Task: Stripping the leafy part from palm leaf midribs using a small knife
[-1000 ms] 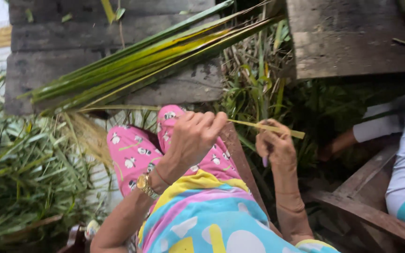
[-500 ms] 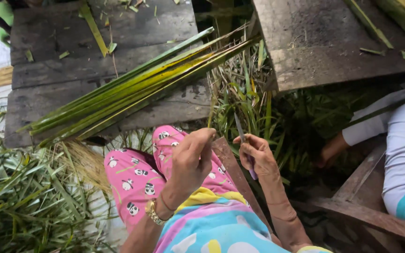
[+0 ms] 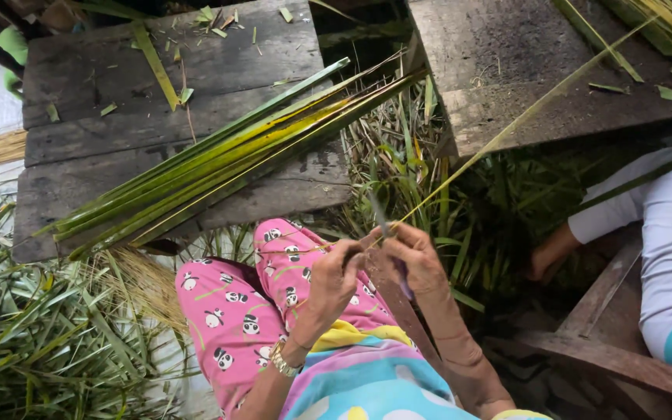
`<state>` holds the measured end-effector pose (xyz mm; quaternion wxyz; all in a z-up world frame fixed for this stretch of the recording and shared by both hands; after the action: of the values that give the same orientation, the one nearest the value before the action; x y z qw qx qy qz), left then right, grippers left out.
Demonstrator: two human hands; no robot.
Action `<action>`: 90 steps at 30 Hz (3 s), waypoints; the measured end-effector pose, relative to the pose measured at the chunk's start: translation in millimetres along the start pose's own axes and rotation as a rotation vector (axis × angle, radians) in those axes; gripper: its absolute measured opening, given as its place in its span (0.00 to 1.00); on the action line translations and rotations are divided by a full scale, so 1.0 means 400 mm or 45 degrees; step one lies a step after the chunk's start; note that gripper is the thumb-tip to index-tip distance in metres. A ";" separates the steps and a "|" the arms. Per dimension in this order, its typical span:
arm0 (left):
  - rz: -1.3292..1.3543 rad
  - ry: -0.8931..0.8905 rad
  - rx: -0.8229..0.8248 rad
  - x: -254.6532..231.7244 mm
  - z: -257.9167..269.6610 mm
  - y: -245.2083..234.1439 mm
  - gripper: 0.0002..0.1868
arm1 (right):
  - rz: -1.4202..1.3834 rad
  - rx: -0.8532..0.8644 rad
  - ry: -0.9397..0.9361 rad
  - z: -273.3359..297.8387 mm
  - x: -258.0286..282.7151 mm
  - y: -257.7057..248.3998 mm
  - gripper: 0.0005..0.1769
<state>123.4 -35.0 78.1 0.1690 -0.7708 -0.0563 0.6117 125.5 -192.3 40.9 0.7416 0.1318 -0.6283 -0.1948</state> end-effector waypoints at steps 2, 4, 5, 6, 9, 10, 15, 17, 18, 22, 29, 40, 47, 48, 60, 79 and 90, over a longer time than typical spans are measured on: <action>-0.083 -0.035 0.036 0.009 0.012 -0.017 0.02 | 0.005 -0.051 -0.095 -0.025 0.020 -0.046 0.14; -0.109 -0.060 0.040 0.029 0.021 -0.027 0.03 | -0.013 -0.058 -0.122 -0.064 -0.003 -0.110 0.14; -0.138 -0.088 0.042 0.042 0.029 -0.034 0.03 | -0.032 -0.062 -0.146 -0.081 -0.013 -0.141 0.13; -0.140 -0.091 0.041 0.047 0.032 -0.028 0.03 | -0.033 -0.061 -0.143 -0.054 0.003 -0.099 0.13; -0.189 -0.142 0.021 0.056 0.014 -0.027 0.03 | -0.012 -0.094 -0.025 -0.006 0.011 0.016 0.15; -0.195 -0.087 0.003 0.033 0.001 -0.030 0.02 | -0.043 -0.038 0.032 0.004 -0.006 0.060 0.14; -0.212 -0.045 -0.073 0.028 -0.014 -0.043 0.01 | -0.066 0.077 0.076 -0.003 -0.073 0.101 0.14; -0.297 0.001 -0.080 0.025 -0.014 -0.045 0.02 | -0.165 0.007 0.153 -0.013 -0.098 0.073 0.13; -0.297 -0.004 -0.076 0.022 -0.014 -0.050 0.02 | -0.167 0.003 0.157 -0.023 -0.105 0.063 0.13; -0.365 0.075 -0.107 0.017 0.010 -0.066 0.02 | -0.157 0.029 0.267 -0.021 -0.116 0.046 0.12; -0.443 0.097 -0.071 0.017 0.070 -0.118 0.06 | -0.356 0.222 0.222 -0.080 -0.128 -0.025 0.13; -0.391 -0.055 -0.015 0.205 0.193 -0.274 0.03 | -0.245 0.257 0.256 -0.195 -0.044 -0.220 0.16; -0.378 -0.135 -0.061 0.254 0.192 -0.310 0.02 | -0.073 0.275 0.214 -0.189 0.064 -0.165 0.20; -0.379 -0.139 -0.066 0.260 0.171 -0.268 0.02 | -0.072 0.279 0.219 -0.159 0.018 -0.110 0.20; -0.791 0.301 -0.176 0.085 0.086 -0.123 0.03 | -0.169 0.299 0.439 -0.046 -0.194 0.052 0.16; -0.558 0.151 -0.146 0.247 0.095 -0.144 0.05 | -0.216 0.287 0.419 -0.023 -0.150 0.094 0.20; -0.192 0.007 -0.088 0.161 0.053 -0.133 0.02 | -0.260 0.242 0.526 -0.042 -0.249 0.039 0.14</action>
<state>125.4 37.8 31.8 0.1880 -0.7713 -0.1346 0.5930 130.7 -133.9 -43.0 0.8151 0.3008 -0.4623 -0.1775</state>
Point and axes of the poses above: each hand's wrist, its own z-axis away from the middle knuckle, its own y-axis out of the palm, x = y × z, the point moved 10 cm from there along -z, towards the middle knuckle
